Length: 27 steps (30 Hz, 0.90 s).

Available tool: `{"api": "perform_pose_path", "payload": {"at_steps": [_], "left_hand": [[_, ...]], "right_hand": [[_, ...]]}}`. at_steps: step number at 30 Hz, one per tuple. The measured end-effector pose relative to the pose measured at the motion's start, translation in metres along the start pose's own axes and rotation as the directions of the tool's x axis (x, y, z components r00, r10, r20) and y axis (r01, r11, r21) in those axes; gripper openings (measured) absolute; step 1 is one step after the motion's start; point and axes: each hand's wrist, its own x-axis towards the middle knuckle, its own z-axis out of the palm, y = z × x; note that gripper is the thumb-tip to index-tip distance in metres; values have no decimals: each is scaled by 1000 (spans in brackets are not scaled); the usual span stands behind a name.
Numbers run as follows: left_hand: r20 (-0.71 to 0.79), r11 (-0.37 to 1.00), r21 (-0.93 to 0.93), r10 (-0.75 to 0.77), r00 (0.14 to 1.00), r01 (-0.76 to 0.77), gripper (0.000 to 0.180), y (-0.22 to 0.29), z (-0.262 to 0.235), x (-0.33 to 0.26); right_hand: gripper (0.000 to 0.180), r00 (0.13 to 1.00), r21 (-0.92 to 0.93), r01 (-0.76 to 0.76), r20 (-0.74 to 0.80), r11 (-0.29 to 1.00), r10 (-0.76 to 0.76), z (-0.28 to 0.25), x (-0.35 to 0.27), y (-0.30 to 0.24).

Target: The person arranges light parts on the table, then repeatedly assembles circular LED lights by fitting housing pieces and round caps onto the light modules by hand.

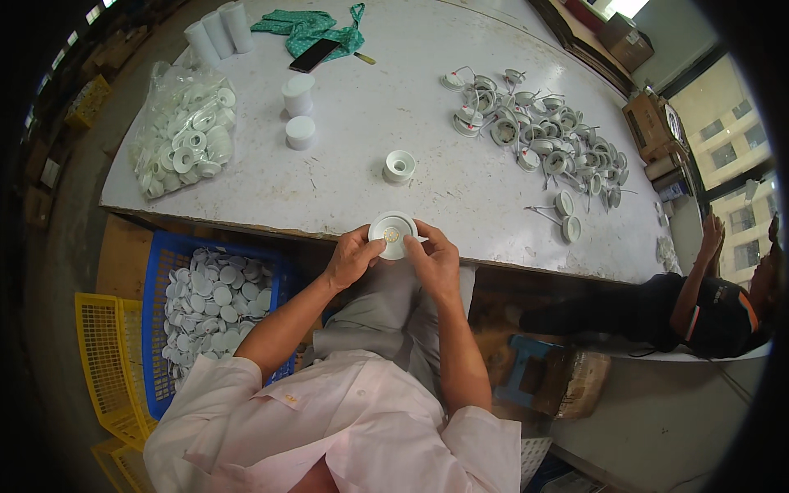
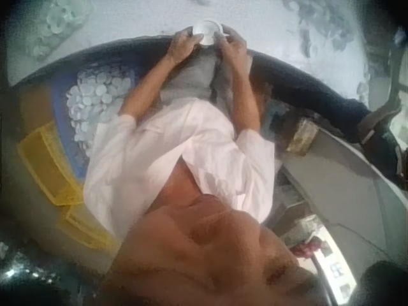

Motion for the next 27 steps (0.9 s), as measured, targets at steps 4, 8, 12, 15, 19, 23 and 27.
{"api": "perform_pose_path", "payload": {"at_steps": [4, 8, 12, 15, 19, 23, 27], "left_hand": [[-70, 968, 239, 100, 993, -80, 29, -12, -1, 7], [-90, 968, 249, 65, 994, -41, 28, -12, -2, 10], [-112, 974, 227, 29, 993, -3, 28, -4, -4, 12], [-109, 973, 229, -4, 994, 30, 28, 1, -3, 15], [-28, 987, 108, -114, 993, 117, 28, 5, -2, 15], [66, 994, 94, -66, 996, 59, 31, -10, -12, 10], [131, 999, 48, -23, 991, 17, 33, -8, -2, 1]], "right_hand": [[28, 991, -65, 6, -135, 998, -15, 11, 4, 5], [26, 980, -61, -25, -196, 998, 13, 18, 7, 5], [25, 976, -69, -31, -219, 997, 15, 25, 10, 4], [25, 974, -54, -35, -227, 998, 21, 24, 11, 5], [25, 966, -63, 34, -254, 997, -49, 20, 11, 7], [25, 965, -26, 65, -253, 998, -70, 16, 4, 0], [24, 961, -60, 103, -253, 993, -115, 8, -10, 1]]}}
